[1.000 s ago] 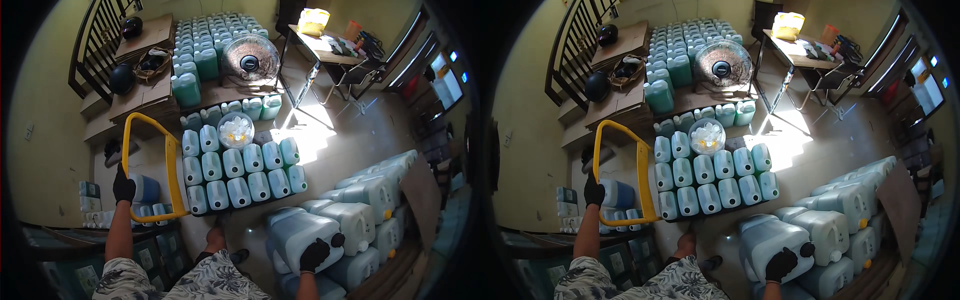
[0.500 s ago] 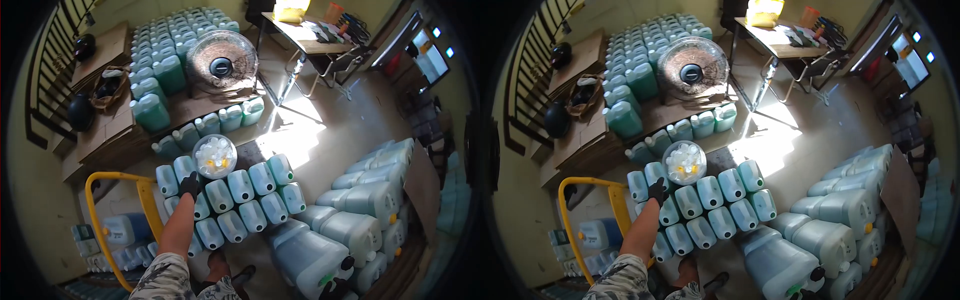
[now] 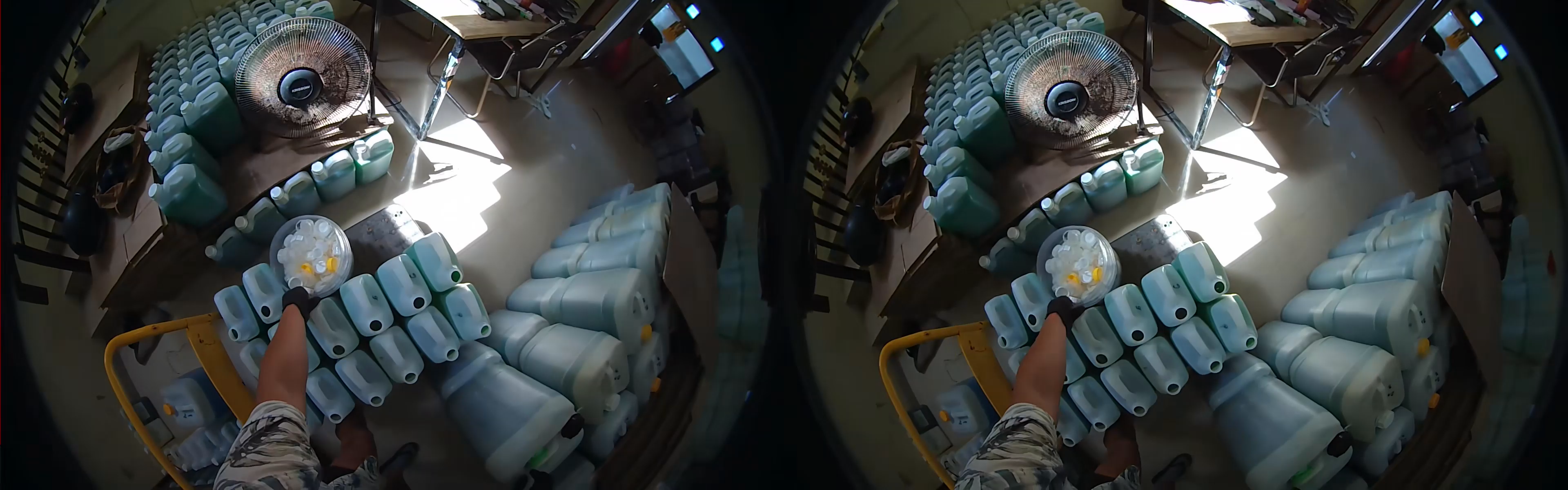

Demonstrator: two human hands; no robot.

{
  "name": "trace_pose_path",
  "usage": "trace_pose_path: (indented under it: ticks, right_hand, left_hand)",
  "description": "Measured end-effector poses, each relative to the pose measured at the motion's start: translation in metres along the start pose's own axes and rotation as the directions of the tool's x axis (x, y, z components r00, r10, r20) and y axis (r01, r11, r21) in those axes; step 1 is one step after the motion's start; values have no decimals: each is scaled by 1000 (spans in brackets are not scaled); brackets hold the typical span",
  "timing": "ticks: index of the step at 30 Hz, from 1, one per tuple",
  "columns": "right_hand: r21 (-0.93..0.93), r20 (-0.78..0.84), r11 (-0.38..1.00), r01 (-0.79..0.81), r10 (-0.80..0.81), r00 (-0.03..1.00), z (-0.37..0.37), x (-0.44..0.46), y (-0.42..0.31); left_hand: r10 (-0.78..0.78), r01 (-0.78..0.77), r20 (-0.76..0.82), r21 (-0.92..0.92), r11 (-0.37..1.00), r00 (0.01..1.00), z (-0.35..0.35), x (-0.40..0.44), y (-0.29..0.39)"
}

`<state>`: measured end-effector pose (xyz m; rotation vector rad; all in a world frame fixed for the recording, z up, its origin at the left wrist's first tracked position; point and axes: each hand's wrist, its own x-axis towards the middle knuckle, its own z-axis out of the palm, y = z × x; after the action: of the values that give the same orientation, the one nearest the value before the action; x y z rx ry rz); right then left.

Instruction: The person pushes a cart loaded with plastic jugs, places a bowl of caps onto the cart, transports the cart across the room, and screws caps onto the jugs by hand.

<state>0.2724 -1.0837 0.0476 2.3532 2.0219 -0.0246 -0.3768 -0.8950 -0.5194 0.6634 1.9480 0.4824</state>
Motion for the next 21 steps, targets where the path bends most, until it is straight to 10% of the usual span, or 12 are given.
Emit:
trace_pose_path:
  ticks: [2,3,4,6,7,9,11,16,21]
  right_hand:
    - [28,-31,999,22,-21,999,5,14,-5]
    - [52,-36,998,43,-41,999,6,18,-9]
    - [78,-42,995,66,-63,997,8,22,-14]
    - [109,-52,988,108,-103,993,19,35,-25]
    - [123,-92,982,144,-133,987,25,43,-34]
    - [146,-147,969,199,-177,973,37,46,-48]
    - [87,-119,971,221,-210,970,48,47,-53]
    - [-86,-119,954,289,-297,947,63,51,-59]
    - [-132,-109,951,278,-293,950,63,56,-72]
  left_hand:
    - [31,-78,82,672,736,996,-32,-77,103]
    - [26,-69,75,668,741,997,-33,-101,125]
    - [60,93,-273,515,852,960,-33,-120,143]
    - [-67,200,-827,55,978,558,-34,-131,160]
    - [-79,210,-835,45,977,544,-40,-122,161]
    - [363,-233,-334,370,899,870,-52,-96,155]
    - [268,-182,-36,648,739,963,-46,-56,136]
    - [323,-152,-44,816,558,946,-38,-64,187]
    - [140,-89,-4,748,657,990,-26,-55,190]
